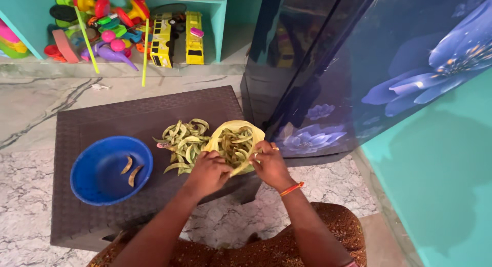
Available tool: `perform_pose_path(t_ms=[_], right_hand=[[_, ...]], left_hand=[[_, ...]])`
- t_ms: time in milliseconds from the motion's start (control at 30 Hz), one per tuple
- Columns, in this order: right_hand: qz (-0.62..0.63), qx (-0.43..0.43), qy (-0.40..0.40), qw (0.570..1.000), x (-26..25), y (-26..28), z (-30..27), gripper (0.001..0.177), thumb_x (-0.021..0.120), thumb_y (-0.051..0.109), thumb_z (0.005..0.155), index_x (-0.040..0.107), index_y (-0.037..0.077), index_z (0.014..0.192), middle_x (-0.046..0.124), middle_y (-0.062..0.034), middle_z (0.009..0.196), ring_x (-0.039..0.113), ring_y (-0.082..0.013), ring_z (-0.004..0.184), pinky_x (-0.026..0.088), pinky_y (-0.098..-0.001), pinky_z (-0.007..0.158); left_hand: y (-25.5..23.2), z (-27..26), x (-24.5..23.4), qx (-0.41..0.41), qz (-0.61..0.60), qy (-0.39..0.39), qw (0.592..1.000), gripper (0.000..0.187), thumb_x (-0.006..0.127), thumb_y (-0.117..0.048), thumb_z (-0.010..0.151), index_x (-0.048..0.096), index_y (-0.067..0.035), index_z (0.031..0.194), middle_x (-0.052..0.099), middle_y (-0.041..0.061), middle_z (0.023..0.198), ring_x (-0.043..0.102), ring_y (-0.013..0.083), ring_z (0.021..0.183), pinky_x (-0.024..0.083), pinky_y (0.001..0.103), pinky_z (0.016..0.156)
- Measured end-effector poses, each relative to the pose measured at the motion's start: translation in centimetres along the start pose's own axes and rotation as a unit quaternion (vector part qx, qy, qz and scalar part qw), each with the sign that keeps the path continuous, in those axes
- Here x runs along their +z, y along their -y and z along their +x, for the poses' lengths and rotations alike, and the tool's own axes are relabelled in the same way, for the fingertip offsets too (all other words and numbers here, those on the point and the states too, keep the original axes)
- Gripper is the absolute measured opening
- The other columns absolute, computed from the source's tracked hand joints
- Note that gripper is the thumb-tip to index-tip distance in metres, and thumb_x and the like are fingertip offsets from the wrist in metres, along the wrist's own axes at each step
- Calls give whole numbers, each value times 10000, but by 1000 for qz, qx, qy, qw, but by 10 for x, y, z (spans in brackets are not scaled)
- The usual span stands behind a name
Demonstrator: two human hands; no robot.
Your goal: The person opens a refrigerator, retrieves a yellow plastic bag containing green vegetables, and places it on a small table. They then untie the bag and sort the vegetables by hand, separating some pieces into a blue bowl while leaving the rest on the table.
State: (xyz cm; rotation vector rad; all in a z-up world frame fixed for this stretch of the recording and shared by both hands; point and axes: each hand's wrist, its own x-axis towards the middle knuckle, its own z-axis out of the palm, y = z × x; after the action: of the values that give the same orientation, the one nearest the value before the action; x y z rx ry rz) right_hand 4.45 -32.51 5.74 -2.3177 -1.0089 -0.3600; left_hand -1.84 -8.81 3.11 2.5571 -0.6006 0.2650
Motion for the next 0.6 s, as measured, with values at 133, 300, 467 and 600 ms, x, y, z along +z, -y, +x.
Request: perform_pose_path(t_ms=[133, 300, 467, 600], right_hand=[[-22, 20, 6, 1000, -7, -9, -13, 87, 761, 49, 700, 733, 119, 744, 636, -74, 985, 599, -327, 939, 483, -431, 832], [-32, 23, 15, 999, -7, -9, -19, 87, 764, 66, 691, 724, 107, 757, 646, -73, 918, 633, -315, 897, 508, -428, 832], [75, 123, -37, 989, 5, 10, 3, 133, 702, 97, 828, 737, 103, 956, 695, -52, 1005, 709, -285, 985, 573, -385, 872], [86, 136, 23, 987, 19, 21, 27, 306, 776, 204, 770, 733, 107, 1057, 681, -77, 1061, 706, -311, 936, 576, -409, 812]], left_hand=[[-4, -5, 5, 55, -7, -3, 998, 221, 738, -250, 866, 807, -213, 1073, 636, 0, 864, 566, 205, 976, 388, 424, 868], [-6, -10, 9, 104, -34, 18, 994, 288, 765, -297, 794, 809, -217, 1067, 591, 31, 884, 543, 233, 994, 403, 427, 844], [-8, -13, 9, 72, -38, 56, 995, 286, 754, -319, 821, 793, -213, 1084, 596, 30, 894, 557, 222, 997, 412, 437, 863], [-5, -9, 8, 54, -68, 18, 996, 154, 676, -266, 913, 759, -159, 989, 676, 33, 916, 636, 232, 948, 458, 451, 855]])
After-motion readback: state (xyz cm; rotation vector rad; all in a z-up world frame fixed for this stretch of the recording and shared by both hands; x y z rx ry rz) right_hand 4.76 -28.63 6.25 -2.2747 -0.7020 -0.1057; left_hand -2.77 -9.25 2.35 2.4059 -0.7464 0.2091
